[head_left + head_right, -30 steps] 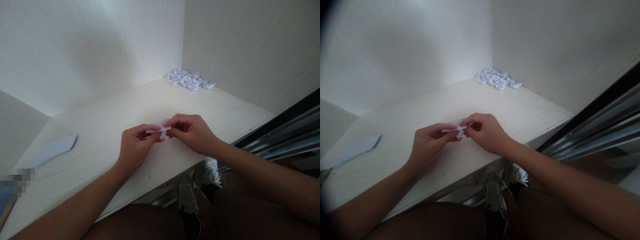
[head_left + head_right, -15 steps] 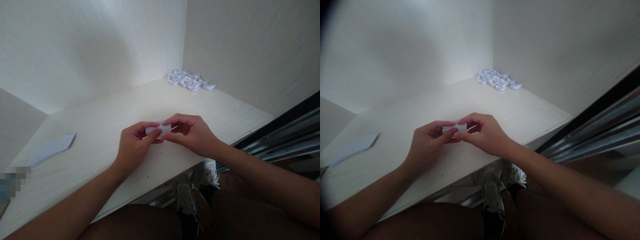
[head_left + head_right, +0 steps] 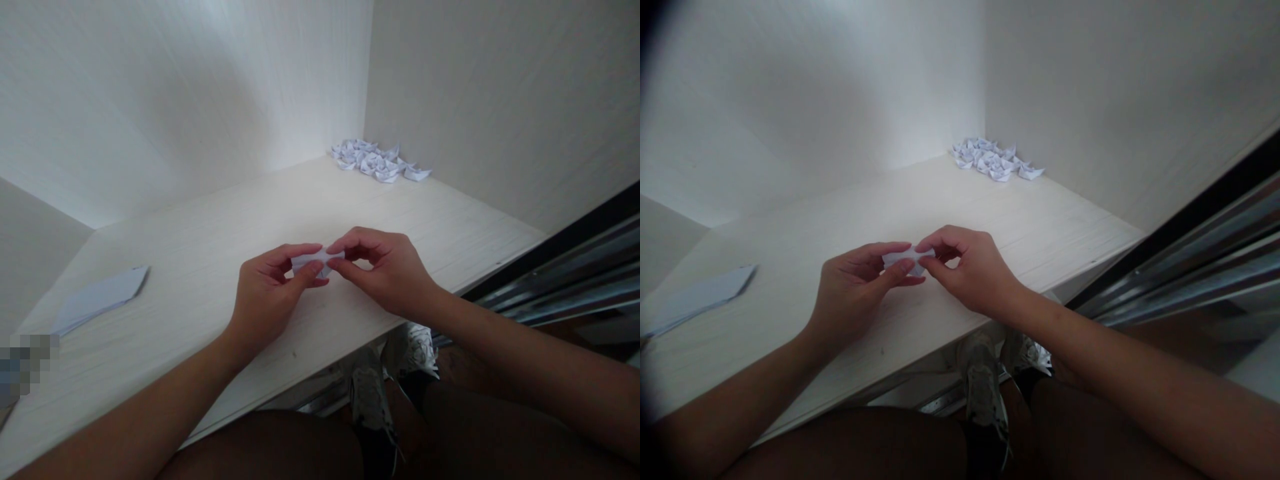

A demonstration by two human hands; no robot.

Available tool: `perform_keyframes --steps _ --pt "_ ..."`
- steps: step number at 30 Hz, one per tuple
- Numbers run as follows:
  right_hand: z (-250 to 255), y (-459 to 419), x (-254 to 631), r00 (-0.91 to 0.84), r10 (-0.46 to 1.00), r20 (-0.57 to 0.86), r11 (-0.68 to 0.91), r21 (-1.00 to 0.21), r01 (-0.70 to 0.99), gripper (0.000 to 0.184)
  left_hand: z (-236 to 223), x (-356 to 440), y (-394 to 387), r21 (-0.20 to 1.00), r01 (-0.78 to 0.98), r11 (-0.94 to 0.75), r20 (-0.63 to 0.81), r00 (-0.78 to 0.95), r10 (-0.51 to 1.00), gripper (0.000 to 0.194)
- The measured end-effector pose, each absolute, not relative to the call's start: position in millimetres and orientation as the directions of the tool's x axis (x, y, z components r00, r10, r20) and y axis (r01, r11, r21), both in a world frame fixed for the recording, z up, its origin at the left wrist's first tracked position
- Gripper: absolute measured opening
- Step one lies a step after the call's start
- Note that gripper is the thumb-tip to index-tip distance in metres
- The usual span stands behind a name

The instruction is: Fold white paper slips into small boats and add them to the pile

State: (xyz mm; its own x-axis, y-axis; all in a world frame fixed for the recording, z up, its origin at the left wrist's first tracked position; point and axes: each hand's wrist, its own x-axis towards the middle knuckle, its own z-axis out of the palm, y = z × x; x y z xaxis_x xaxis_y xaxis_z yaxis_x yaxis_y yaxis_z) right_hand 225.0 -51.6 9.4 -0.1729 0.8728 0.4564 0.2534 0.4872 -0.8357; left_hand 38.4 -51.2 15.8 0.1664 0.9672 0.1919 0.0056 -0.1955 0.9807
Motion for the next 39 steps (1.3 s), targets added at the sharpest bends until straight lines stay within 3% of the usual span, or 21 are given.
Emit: perform_keyframes --steps 7,18,21,26,32,39 --pt "8.2 -49.9 226.0 -0.162 0.885 0.436 0.464 -0.849 0.252 0.005 15.6 37.5 -48.7 0.985 0.007 -0.175 0.173 0.129 0.976 0.046" --pt "5.2 -44.6 226.3 -0.089 0.936 0.341 0.349 -0.934 0.083 0.026 18.4 36.4 -45.0 0.986 0.003 -0.166 0.165 0.124 0.979 0.046" --pt "5.0 -43.0 226.8 -0.092 0.941 0.325 0.329 -0.944 0.030 0.030 17.1 35.1 -43.5 0.983 0.004 -0.182 0.180 0.112 0.977 0.044" --pt "2.7 -41.8 227.3 -0.086 0.913 0.398 0.407 -0.901 0.148 0.015 14.5 36.0 -44.0 0.966 0.022 -0.259 0.256 0.081 0.963 0.030" --pt "5.2 -45.7 225.4 -0.111 0.897 0.429 0.441 -0.888 0.129 0.010 13.8 38.0 -48.5 0.946 0.079 -0.315 0.296 0.187 0.937 0.008" --pt "9.8 -49.6 226.9 -0.180 0.885 0.430 0.464 -0.851 0.247 0.005 15.3 39.0 -51.4 0.950 0.097 -0.298 0.277 0.186 0.943 0.016"
